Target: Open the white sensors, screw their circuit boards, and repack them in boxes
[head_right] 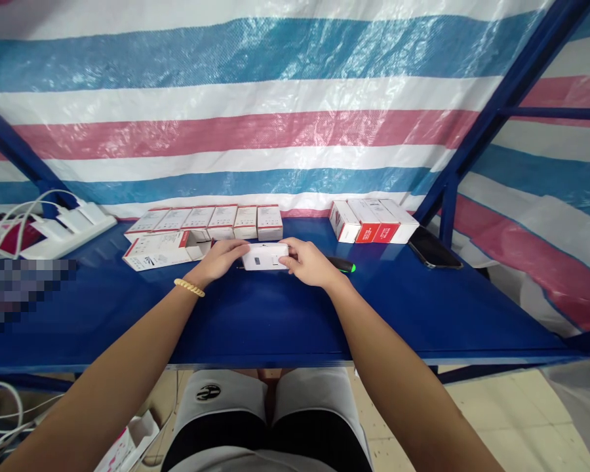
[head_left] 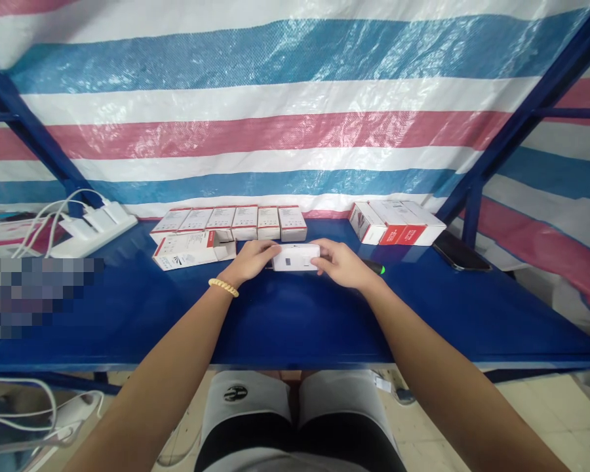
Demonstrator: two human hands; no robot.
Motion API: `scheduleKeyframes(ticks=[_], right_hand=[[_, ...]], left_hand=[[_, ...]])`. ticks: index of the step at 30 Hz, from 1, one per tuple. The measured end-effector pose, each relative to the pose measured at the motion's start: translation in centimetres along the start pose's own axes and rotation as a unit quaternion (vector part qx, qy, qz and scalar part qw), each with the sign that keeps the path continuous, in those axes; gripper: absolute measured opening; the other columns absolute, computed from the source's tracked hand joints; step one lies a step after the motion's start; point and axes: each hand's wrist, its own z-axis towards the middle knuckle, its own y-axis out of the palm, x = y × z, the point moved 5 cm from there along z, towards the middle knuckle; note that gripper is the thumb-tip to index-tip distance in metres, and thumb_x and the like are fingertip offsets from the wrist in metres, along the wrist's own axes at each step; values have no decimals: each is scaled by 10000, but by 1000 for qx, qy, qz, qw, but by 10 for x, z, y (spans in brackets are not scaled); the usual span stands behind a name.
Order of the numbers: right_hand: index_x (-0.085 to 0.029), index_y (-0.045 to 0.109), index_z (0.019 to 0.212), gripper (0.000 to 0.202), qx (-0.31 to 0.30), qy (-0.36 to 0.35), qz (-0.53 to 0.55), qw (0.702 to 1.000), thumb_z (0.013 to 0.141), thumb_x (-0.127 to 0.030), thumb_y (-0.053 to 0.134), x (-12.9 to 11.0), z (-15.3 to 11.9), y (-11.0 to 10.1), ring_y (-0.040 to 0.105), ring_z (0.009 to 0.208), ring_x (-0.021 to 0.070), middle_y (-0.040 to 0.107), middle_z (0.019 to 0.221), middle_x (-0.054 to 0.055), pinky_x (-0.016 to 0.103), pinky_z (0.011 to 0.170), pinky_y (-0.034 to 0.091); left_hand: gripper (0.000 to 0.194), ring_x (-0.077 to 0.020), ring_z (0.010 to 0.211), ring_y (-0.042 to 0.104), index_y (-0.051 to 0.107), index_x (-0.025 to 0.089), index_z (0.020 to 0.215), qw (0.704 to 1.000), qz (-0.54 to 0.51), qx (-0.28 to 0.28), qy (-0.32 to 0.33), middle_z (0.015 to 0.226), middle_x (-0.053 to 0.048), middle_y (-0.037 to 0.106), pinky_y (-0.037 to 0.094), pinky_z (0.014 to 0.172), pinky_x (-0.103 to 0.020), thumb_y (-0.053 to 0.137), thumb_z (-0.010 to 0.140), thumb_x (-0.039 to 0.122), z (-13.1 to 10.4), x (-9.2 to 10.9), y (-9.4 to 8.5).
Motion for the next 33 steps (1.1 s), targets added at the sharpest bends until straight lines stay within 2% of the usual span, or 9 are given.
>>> scheduleKeyframes(ticks=[4, 7, 15, 20, 23, 26, 28, 30, 33], right_hand=[[-199, 493, 1143, 306, -9, 18, 33, 999, 867, -307, 570, -1, -1, 7, 638, 580, 146, 700, 769, 11, 289, 570, 526], [-205, 468, 1156, 354, 1, -11, -2, 1000, 850, -319, 604, -11, -2, 10, 638, 606, 144, 727, 793, 14, 277, 591, 503], [-212, 633, 1011, 222, 64, -93, -114, 987, 809, -299, 666, -31, -6, 12, 706, 806, 181, 766, 1020, 45, 290, 703, 510], [-210, 669, 1040, 323, 34, -91, -114, 989, 746, -323, 739, -29, -5, 6, 707, 880, 202, 759, 1035, 47, 306, 763, 531], [-207, 671, 1079, 362, 16, -74, -146, 986, 735, -302, 726, -20, -3, -12, 698, 933, 223, 752, 1064, 55, 343, 822, 539], [-182, 694, 1008, 290, 137, -13, -241, 961, 722, -215, 664, -6, -4, -48, 673, 1010, 259, 735, 1061, 91, 396, 888, 521], [-162, 691, 1059, 397, 149, 77, -290, 942, 683, -289, 719, 8, -7, -68, 668, 1005, 277, 721, 1079, 119, 399, 863, 524], [-152, 694, 1065, 547, 103, 191, -310, 926, 589, -399, 802, 25, -12, -80, 677, 943, 284, 718, 1050, 133, 362, 747, 535], [-175, 716, 780, 313, -11, 270, -313, 910, 567, -384, 808, 38, -19, -85, 672, 767, 256, 715, 826, 88, 321, 599, 482]], left_hand=[[470, -277, 1132, 612, 627, 153, 1205, 972, 130, 102, 164, 1212, -114, 675, 479, 985, -425, 610, 813, 411, -11, 33, -5], [529, -288, 1174, 599, 598, 158, 1254, 950, 179, 84, 243, 1260, -124, 655, 454, 1039, -434, 665, 787, 398, -18, 54, 4], [384, -235, 989, 662, 639, 203, 1167, 949, 197, -6, 245, 1109, -67, 713, 512, 898, -373, 648, 785, 246, -18, 60, 18], [333, -229, 989, 674, 673, 217, 1118, 956, 173, 2, 239, 1082, -57, 731, 512, 900, -377, 654, 787, 178, -15, 52, 19], [320, -244, 1044, 672, 678, 214, 1122, 956, 175, 11, 234, 1130, -76, 726, 508, 941, -403, 678, 802, 214, -14, 43, 17], [342, -255, 1074, 665, 674, 221, 1145, 957, 193, 14, 217, 1155, -78, 722, 500, 964, -419, 703, 813, 297, -12, 36, 12], [344, -263, 1084, 663, 677, 222, 1141, 957, 207, 19, 202, 1159, -77, 722, 497, 965, -421, 703, 817, 334, -12, 33, 8], [334, -268, 1075, 666, 681, 211, 1128, 957, 218, 27, 191, 1150, -82, 726, 501, 951, -419, 694, 818, 333, -11, 32, 5], [315, -272, 1037, 677, 688, 200, 1105, 956, 230, 39, 179, 1124, -87, 732, 505, 928, -419, 682, 811, 315, -10, 29, 2]])
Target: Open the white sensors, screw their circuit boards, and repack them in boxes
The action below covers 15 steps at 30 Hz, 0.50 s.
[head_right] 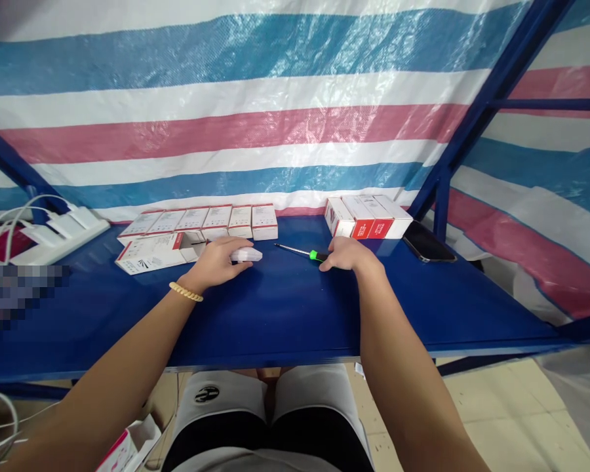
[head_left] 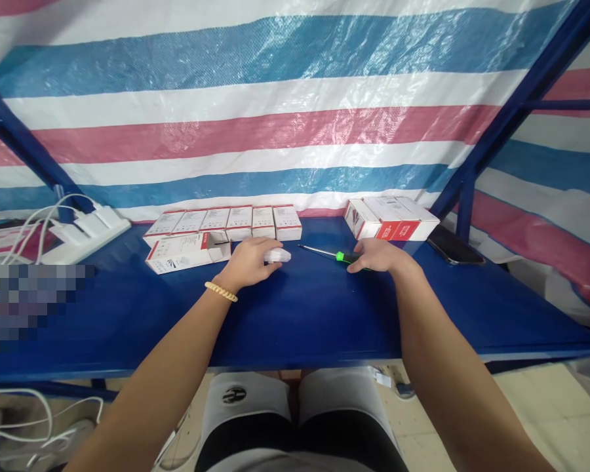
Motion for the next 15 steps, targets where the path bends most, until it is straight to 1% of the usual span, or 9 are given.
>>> scheduleKeyframes(ticks=[1, 3, 6, 8, 9, 11, 13, 15], right_hand=[[-185, 692, 675, 219, -27, -7, -6, 1000, 596, -366, 786, 1, 0, 1, 659, 714, 243, 694, 742, 71, 316, 568, 455], [-198, 646, 556, 198, -50, -22, 0, 998, 656, -342, 737, 3, 1, 2, 636, 655, 229, 655, 640, 53, 317, 545, 419], [-197, 677, 575, 165, -31, -18, 60, 998, 677, -316, 727, 8, 3, -1, 634, 658, 221, 668, 646, 50, 322, 576, 430], [-192, 706, 632, 122, -15, -10, 141, 990, 647, -301, 759, 14, 4, -1, 618, 627, 194, 667, 635, 39, 304, 564, 441], [-188, 714, 663, 135, -11, -7, 197, 980, 623, -298, 783, 17, 4, -1, 599, 594, 171, 657, 617, 30, 286, 537, 439], [-178, 716, 713, 225, -8, -3, 329, 944, 564, -294, 837, 21, 4, 0, 556, 530, 125, 630, 583, 9, 241, 468, 422], [-171, 712, 758, 325, 4, -5, 457, 890, 504, -282, 881, 21, 3, 0, 545, 507, 97, 629, 583, 0, 203, 430, 420], [-168, 702, 786, 391, 45, -21, 558, 828, 468, -268, 905, 20, 2, -4, 569, 516, 90, 639, 588, -1, 175, 418, 431]], left_hand=[[310, -272, 1032, 677, 690, 201, 1097, 1000, 2, 3, -5, 1121, -86, 733, 505, 927, -420, 679, 810, 317, 0, -2, 0], [303, -271, 1028, 676, 693, 208, 1087, 1000, 4, 8, -12, 1119, -80, 733, 501, 933, -422, 675, 811, 331, -1, -4, 0], [295, -266, 1022, 673, 693, 215, 1078, 1000, 2, 10, -22, 1111, -69, 734, 500, 939, -423, 670, 811, 341, -1, -8, 0], [297, -268, 1024, 670, 688, 214, 1076, 999, 1, 14, -31, 1113, -67, 732, 503, 934, -424, 669, 807, 337, -1, -9, -2], [300, -269, 1027, 669, 684, 211, 1075, 999, -1, 18, -35, 1114, -67, 731, 505, 932, -424, 668, 802, 335, -1, -9, -3], [297, -268, 1020, 669, 678, 205, 1059, 999, -12, 32, -36, 1104, -69, 731, 510, 926, -420, 665, 787, 324, -1, -8, -5], [290, -259, 992, 676, 672, 199, 1028, 998, -28, 52, -37, 1068, -68, 735, 519, 909, -406, 664, 753, 292, -2, -7, -9], [283, -247, 951, 682, 666, 197, 993, 996, -41, 71, -40, 1028, -60, 738, 531, 879, -389, 663, 717, 257, -2, -6, -11]])
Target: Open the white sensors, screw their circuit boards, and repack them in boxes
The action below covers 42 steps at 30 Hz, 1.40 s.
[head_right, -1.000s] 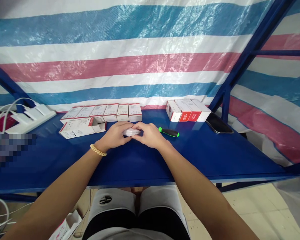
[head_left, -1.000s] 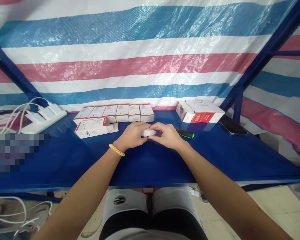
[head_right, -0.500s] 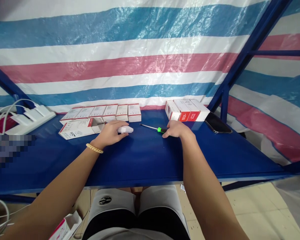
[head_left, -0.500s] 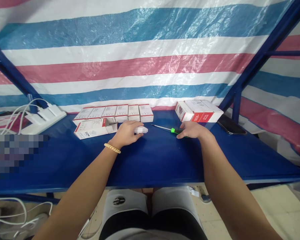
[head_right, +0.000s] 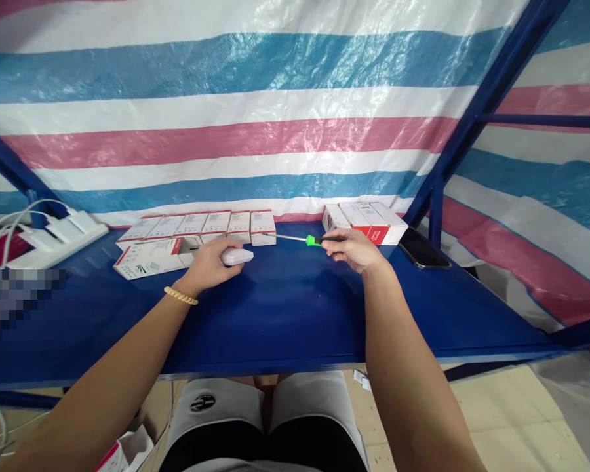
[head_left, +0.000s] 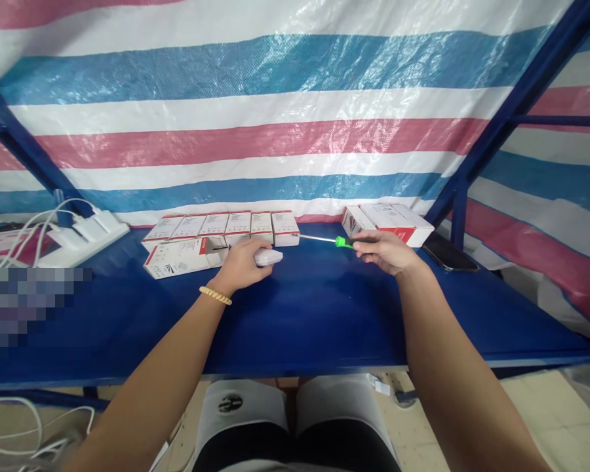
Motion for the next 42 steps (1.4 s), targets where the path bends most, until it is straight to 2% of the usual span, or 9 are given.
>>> scheduleKeyframes(ticks=[4, 8, 10, 13, 22, 29, 37, 42], right_hand=[[-187, 638, 766, 381, 78, -110, 178, 975, 505, -287, 896, -17, -1, -2, 567, 482, 69, 593, 554, -44, 136, 372, 410], [-211, 513, 708, 323, 133, -143, 248, 949, 610, -307, 806, -24, -2, 2, 514, 399, 51, 563, 544, -69, 131, 293, 334], [-226, 453, 703, 317, 144, -152, 242, 947, 634, -311, 750, -25, -3, 8, 469, 336, 57, 549, 518, -77, 152, 253, 287], [-246, 419, 751, 314, 122, -185, 215, 951, 647, -319, 705, -28, -5, 19, 447, 293, 71, 554, 520, -86, 171, 228, 246], [-245, 416, 781, 316, 116, -192, 222, 949, 592, -212, 668, -28, -9, 36, 472, 279, 89, 591, 521, -94, 171, 223, 237], [-248, 399, 779, 320, 114, -210, 205, 949, 614, -219, 672, -29, -12, 45, 480, 288, 88, 594, 514, -96, 172, 234, 269], [-249, 403, 788, 325, 135, -208, 202, 947, 594, -207, 660, -31, -14, 46, 476, 286, 101, 539, 447, -114, 179, 244, 292], [-249, 396, 798, 334, 137, -212, 198, 947, 612, -209, 671, -30, -13, 46, 488, 294, 99, 549, 474, -116, 181, 249, 304]], left_hand=[[251, -231, 904, 689, 657, 209, 934, 999, -12, 30, 9, 979, -45, 736, 542, 831, -369, 683, 687, 247, -1, 2, -1], [243, -217, 869, 689, 647, 202, 904, 997, -28, 60, 40, 939, -51, 730, 547, 795, -357, 725, 694, 297, -3, 6, 1], [242, -209, 850, 686, 640, 199, 876, 996, -34, 67, 56, 918, -53, 726, 550, 783, -351, 740, 693, 323, -3, 8, 2], [209, -198, 816, 680, 638, 195, 842, 993, -33, 76, 85, 884, -59, 722, 551, 757, -342, 733, 710, 326, -2, 13, 3], [188, -182, 741, 674, 654, 186, 839, 979, -20, 115, 165, 821, -52, 723, 547, 692, -313, 744, 721, 302, -3, 22, -1], [215, -182, 734, 668, 662, 198, 822, 984, 10, 109, 144, 813, -43, 726, 533, 705, -322, 756, 692, 341, -4, 19, 2], [209, -182, 702, 659, 655, 195, 786, 985, 47, 112, 123, 778, -37, 718, 512, 686, -321, 736, 695, 366, -3, 19, 2], [228, -184, 697, 658, 654, 190, 795, 987, 58, 105, 104, 774, -36, 716, 510, 687, -323, 736, 692, 375, -2, 19, 3]])
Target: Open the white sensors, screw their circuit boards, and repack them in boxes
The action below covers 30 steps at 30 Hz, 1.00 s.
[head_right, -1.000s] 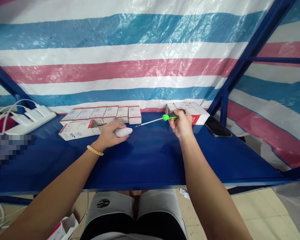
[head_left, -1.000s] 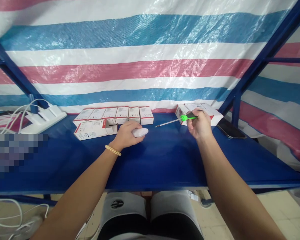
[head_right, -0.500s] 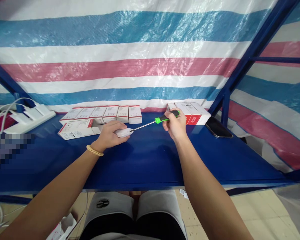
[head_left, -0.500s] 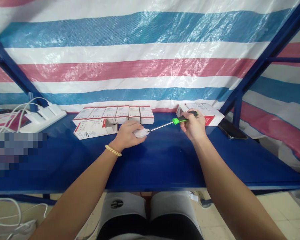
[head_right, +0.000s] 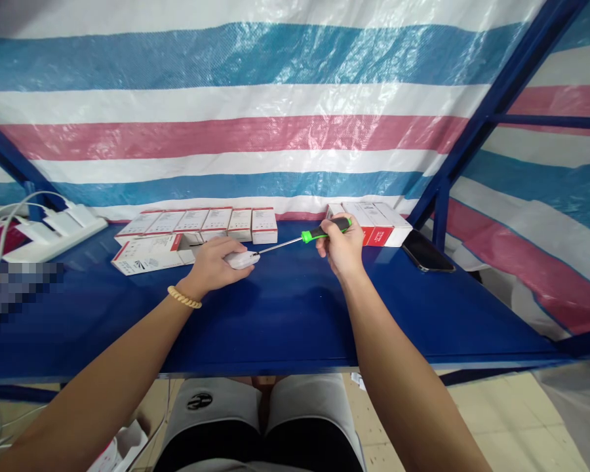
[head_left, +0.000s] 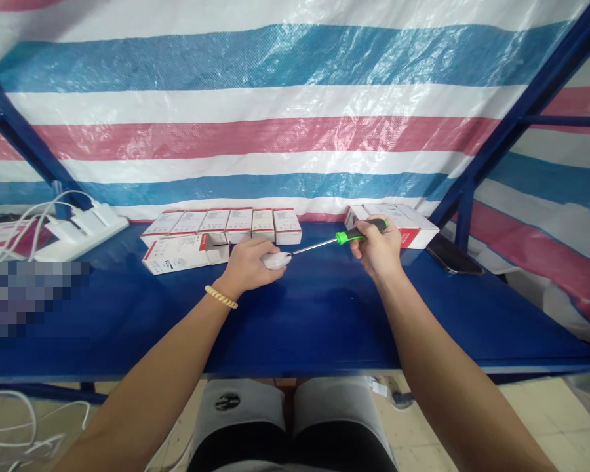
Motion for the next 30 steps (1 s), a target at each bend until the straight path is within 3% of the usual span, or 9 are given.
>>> scheduleKeyframes(ticks=[7, 11, 16, 19, 22, 26, 30], right_hand=[[-251, 431, 821, 377, -45, -30, -13, 998, 655, -297, 766, 1, 0, 0, 559, 354, 120, 563, 482, -108, 210, 303, 420], [-253, 456, 816, 424, -55, -61, -60, 995, 641, -371, 825, 1, 0, -2, 594, 380, 150, 585, 486, -90, 246, 329, 471], [-249, 528, 818, 358, -42, -97, -170, 980, 694, -441, 803, -1, 0, -8, 529, 322, 123, 541, 453, -91, 209, 273, 353], [-226, 537, 736, 348, -53, -60, -205, 975, 793, -546, 660, 0, 2, -10, 483, 282, 109, 544, 433, -56, 209, 255, 300], [-231, 513, 820, 305, -93, 24, -172, 980, 823, -534, 545, 6, 4, -9, 448, 255, 117, 574, 430, -47, 209, 256, 261], [-251, 440, 880, 330, -130, 87, -176, 972, 762, -502, 619, 13, 5, -11, 439, 253, 124, 582, 419, -68, 200, 280, 272], [-224, 487, 787, 447, -155, 84, -281, 944, 780, -648, 628, 12, 4, -15, 412, 241, 108, 550, 380, -42, 209, 285, 256]], left_hand=[[227, -205, 734, 667, 665, 182, 791, 998, 45, -23, -40, 767, -43, 710, 507, 720, -337, 731, 722, 388, 2, -2, -1], [191, -219, 782, 671, 714, 194, 879, 994, 86, -59, -30, 844, -55, 722, 498, 751, -354, 687, 780, 356, 2, -4, 0], [216, -224, 799, 662, 754, 247, 984, 987, 122, -99, -19, 890, -57, 712, 486, 755, -367, 667, 806, 334, 1, -4, 3], [221, -234, 820, 665, 758, 249, 987, 984, 130, -117, -22, 906, -62, 711, 482, 769, -380, 679, 797, 327, 0, -6, 6], [227, -240, 841, 666, 758, 248, 999, 984, 133, -120, -22, 921, -69, 709, 478, 781, -385, 674, 799, 316, -1, -9, 8], [210, -245, 825, 661, 761, 241, 975, 984, 137, -111, -13, 896, -76, 703, 471, 769, -388, 681, 789, 297, -2, -11, 9], [203, -237, 797, 651, 762, 242, 958, 985, 138, -106, -17, 876, -75, 698, 466, 760, -383, 688, 775, 290, -3, -13, 9]])
